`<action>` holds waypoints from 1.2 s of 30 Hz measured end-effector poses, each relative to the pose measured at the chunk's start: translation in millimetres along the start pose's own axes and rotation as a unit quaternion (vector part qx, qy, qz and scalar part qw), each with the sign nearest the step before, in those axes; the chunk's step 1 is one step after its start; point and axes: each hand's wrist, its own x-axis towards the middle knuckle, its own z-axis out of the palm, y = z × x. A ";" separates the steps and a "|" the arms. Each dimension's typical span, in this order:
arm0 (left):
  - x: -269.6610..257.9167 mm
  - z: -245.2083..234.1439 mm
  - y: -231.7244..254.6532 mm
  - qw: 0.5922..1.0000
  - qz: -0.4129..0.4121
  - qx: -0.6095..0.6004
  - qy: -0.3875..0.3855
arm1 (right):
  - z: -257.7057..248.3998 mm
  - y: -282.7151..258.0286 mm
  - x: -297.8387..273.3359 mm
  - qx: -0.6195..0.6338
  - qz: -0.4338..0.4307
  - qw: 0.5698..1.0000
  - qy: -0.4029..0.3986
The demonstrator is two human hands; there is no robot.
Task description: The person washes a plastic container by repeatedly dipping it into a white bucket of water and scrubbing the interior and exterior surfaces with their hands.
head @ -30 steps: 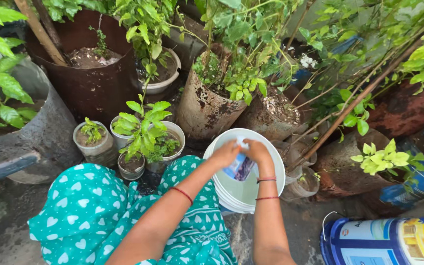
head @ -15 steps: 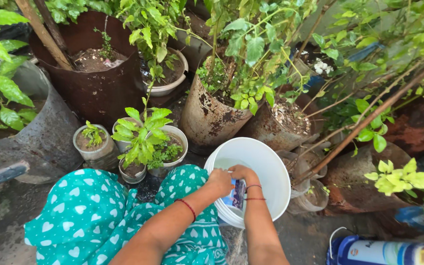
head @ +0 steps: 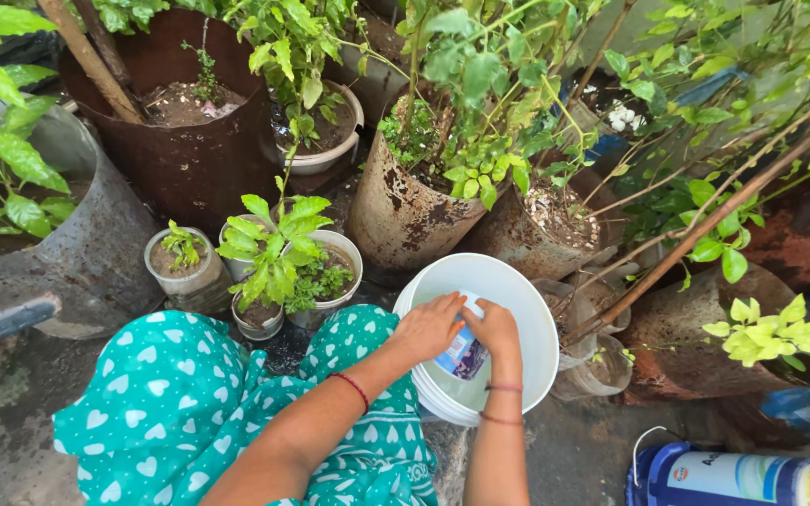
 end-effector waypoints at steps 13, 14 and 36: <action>28.2 -79.7 20.3 0.941 -0.070 -0.297 0.147 | -100.8 -157.2 -91.0 0.017 -0.179 0.918 0.353; 27.1 -100.4 30.6 0.941 -0.071 -0.294 0.150 | -108.2 -170.9 -95.1 0.024 -0.252 0.888 0.383; 48.0 -401.0 0.3 0.881 0.204 -0.198 0.379 | -159.4 -402.9 28.7 0.100 -0.398 0.820 0.398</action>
